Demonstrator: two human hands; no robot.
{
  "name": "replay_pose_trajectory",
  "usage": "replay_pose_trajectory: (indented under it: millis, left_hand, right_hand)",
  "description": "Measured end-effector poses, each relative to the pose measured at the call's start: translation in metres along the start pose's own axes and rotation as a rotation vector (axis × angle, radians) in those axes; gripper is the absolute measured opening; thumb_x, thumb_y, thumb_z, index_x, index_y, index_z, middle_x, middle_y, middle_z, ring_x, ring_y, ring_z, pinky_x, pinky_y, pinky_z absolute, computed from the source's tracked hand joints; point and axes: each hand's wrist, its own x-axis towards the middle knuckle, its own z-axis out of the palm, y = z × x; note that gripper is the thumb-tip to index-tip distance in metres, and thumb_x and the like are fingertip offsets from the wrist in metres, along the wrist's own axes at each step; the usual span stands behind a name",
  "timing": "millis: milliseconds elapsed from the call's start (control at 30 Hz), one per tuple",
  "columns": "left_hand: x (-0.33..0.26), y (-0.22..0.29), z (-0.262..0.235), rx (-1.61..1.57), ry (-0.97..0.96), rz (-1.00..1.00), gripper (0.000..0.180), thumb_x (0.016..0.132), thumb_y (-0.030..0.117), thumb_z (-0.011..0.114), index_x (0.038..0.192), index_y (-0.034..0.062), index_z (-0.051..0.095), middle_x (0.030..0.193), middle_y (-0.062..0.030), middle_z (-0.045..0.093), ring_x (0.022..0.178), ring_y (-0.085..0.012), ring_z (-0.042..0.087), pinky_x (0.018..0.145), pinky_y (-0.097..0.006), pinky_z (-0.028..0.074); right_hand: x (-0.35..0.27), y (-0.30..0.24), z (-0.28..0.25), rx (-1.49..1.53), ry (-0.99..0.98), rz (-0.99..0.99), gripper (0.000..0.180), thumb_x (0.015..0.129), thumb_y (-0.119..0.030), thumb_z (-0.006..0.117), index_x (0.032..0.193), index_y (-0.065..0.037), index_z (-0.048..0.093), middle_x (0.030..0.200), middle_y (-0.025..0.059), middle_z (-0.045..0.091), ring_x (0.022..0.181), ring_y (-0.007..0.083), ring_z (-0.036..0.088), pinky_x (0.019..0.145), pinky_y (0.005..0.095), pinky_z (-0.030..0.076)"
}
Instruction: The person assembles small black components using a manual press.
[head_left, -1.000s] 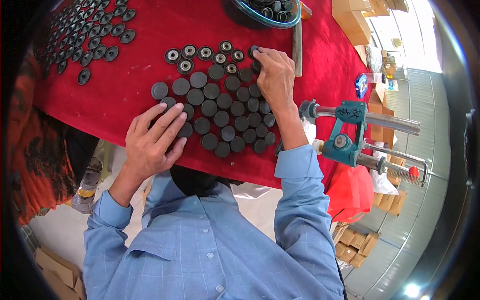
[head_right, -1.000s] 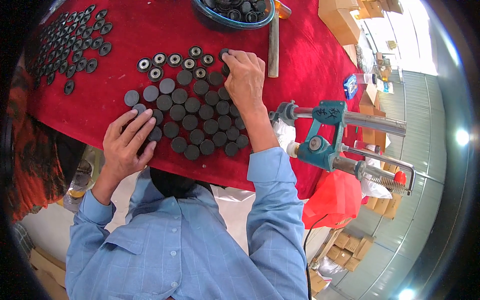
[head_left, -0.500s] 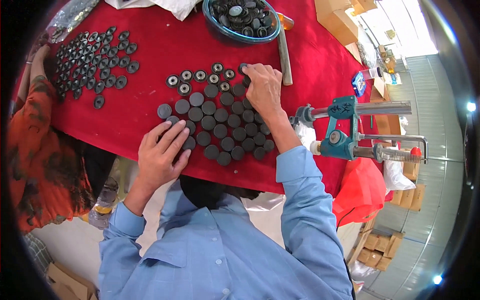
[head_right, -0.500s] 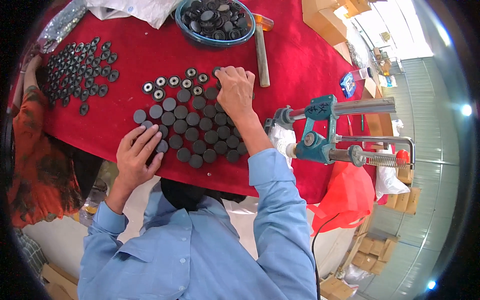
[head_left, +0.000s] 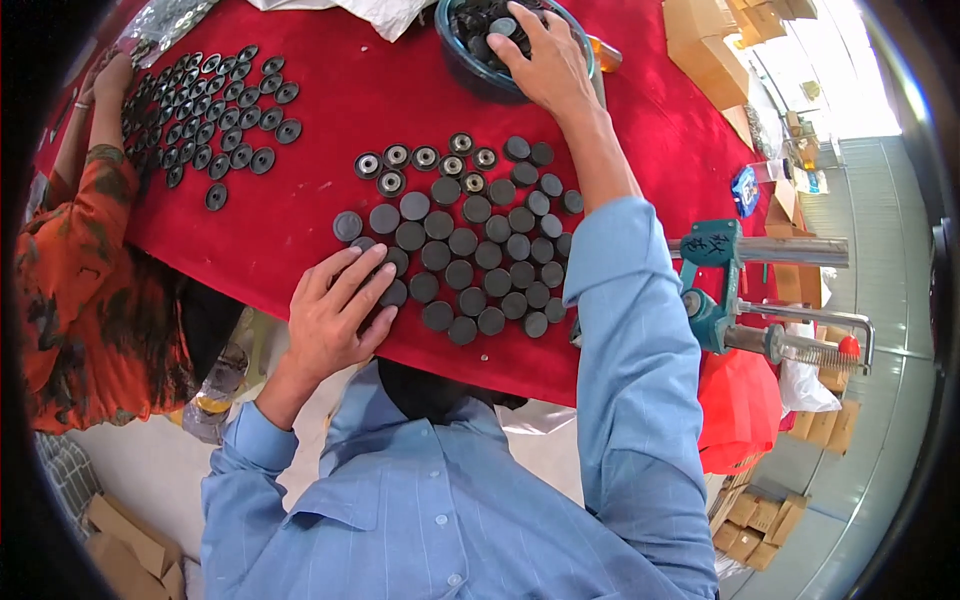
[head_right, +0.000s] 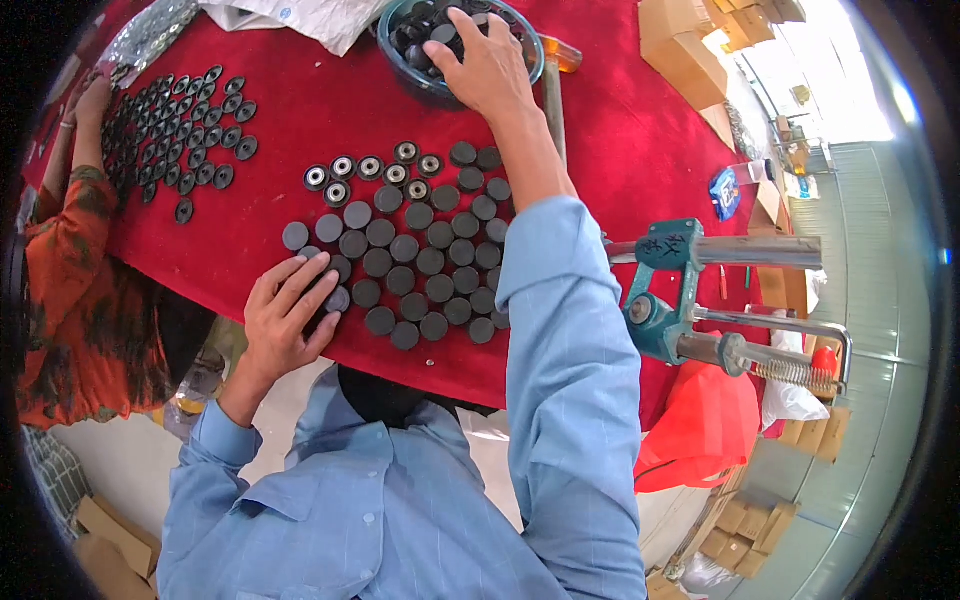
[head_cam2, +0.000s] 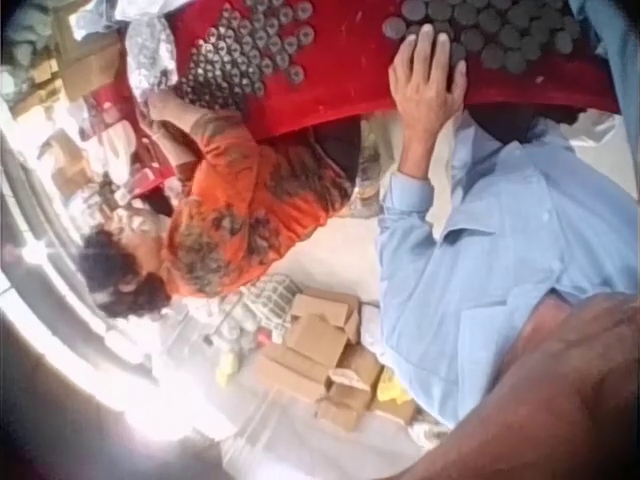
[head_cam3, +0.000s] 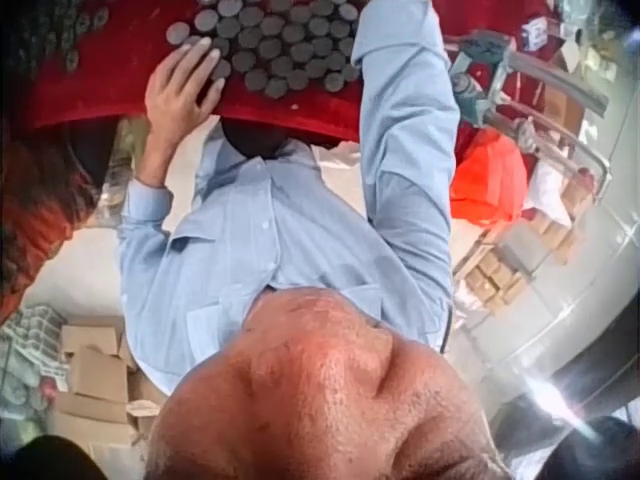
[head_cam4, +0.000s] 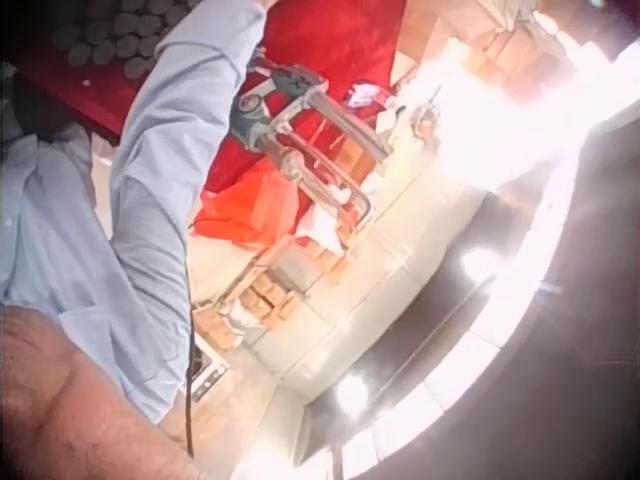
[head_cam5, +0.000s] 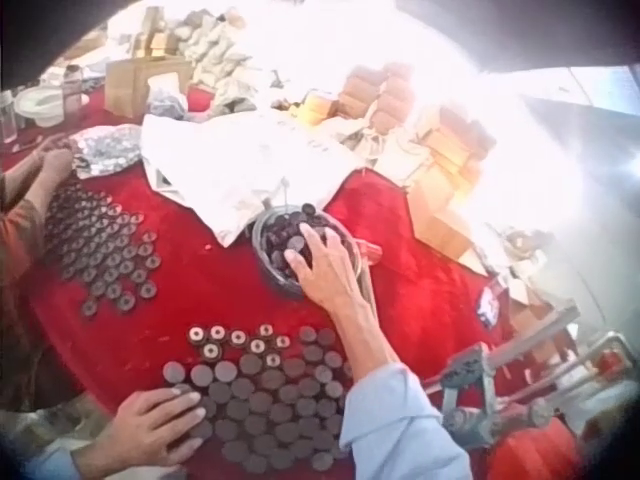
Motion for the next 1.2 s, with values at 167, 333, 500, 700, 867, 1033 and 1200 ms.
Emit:
replay_pose_trajectory:
  millis: [167, 333, 500, 700, 867, 1033, 1200]
  left_hand:
    - [0.004, 0.001, 0.005, 0.007, 0.003, 0.022, 0.053, 0.077, 0.021, 0.084, 0.128, 0.0123, 0.073, 0.142, -0.0054, 0.067, 0.123, -0.0303, 0.063, 0.094, -0.043, 0.054]
    - [0.003, 0.000, 0.004, 0.012, -0.001, 0.026, 0.053, 0.077, 0.022, 0.084, 0.128, 0.0127, 0.073, 0.142, -0.0052, 0.067, 0.123, -0.0302, 0.064, 0.094, -0.043, 0.054]
    - [0.001, -0.001, 0.003, 0.013, 0.011, 0.028, 0.054, 0.078, 0.022, 0.084, 0.129, 0.0128, 0.073, 0.143, -0.0048, 0.066, 0.124, -0.0299, 0.063, 0.095, -0.043, 0.054]
    - [0.002, 0.001, 0.005, 0.005, 0.014, 0.031, 0.053, 0.078, 0.022, 0.084, 0.129, 0.0127, 0.073, 0.143, -0.0047, 0.066, 0.125, -0.0295, 0.063, 0.096, -0.043, 0.053]
    - [-0.001, -0.001, 0.002, 0.016, 0.025, 0.022, 0.051, 0.078, 0.022, 0.084, 0.128, 0.0128, 0.073, 0.142, -0.0043, 0.067, 0.125, -0.0285, 0.063, 0.096, -0.041, 0.053]
    - [0.003, 0.002, 0.004, -0.002, 0.018, 0.023, 0.050, 0.078, 0.023, 0.084, 0.126, 0.0121, 0.074, 0.142, -0.0044, 0.067, 0.124, -0.0283, 0.063, 0.095, -0.041, 0.054]
    - [0.001, 0.001, 0.004, -0.005, 0.021, 0.019, 0.049, 0.078, 0.023, 0.084, 0.125, 0.0117, 0.075, 0.142, -0.0044, 0.067, 0.124, -0.0282, 0.063, 0.094, -0.041, 0.054]
  right_hand:
    - [0.019, 0.005, 0.024, 0.132, 0.081, -0.040, 0.045, 0.097, -0.035, 0.069, 0.133, -0.009, 0.065, 0.132, 0.0298, 0.061, 0.119, 0.0495, 0.061, 0.104, 0.0550, 0.049]
    - [0.018, 0.013, 0.017, 0.000, 0.190, -0.125, 0.029, 0.088, -0.024, 0.077, 0.112, -0.008, 0.070, 0.113, 0.0203, 0.068, 0.108, 0.0425, 0.065, 0.097, 0.0521, 0.052]
    - [0.016, 0.006, -0.003, 0.097, 0.201, -0.055, 0.027, 0.082, -0.018, 0.081, 0.104, -0.004, 0.074, 0.104, 0.0170, 0.071, 0.099, 0.0365, 0.070, 0.090, 0.0465, 0.057]
    - [0.011, -0.005, -0.017, 0.095, 0.261, -0.171, 0.033, 0.090, -0.025, 0.079, 0.114, -0.002, 0.074, 0.110, 0.0180, 0.073, 0.102, 0.0325, 0.073, 0.089, 0.0431, 0.060]
    - [-0.027, -0.085, 0.026, 0.219, 0.195, -0.447, 0.027, 0.083, -0.025, 0.081, 0.106, -0.011, 0.074, 0.110, 0.0117, 0.065, 0.100, 0.0325, 0.067, 0.088, 0.0453, 0.059]
    - [-0.047, -0.077, 0.057, 0.258, -0.038, -0.304, 0.030, 0.090, -0.029, 0.077, 0.115, -0.012, 0.075, 0.120, 0.0117, 0.065, 0.108, 0.0348, 0.067, 0.094, 0.0473, 0.059]
    - [-0.056, -0.051, 0.048, 0.345, -0.086, -0.209, 0.029, 0.098, -0.015, 0.066, 0.126, -0.010, 0.074, 0.128, 0.0187, 0.069, 0.115, 0.0397, 0.068, 0.099, 0.0493, 0.056]
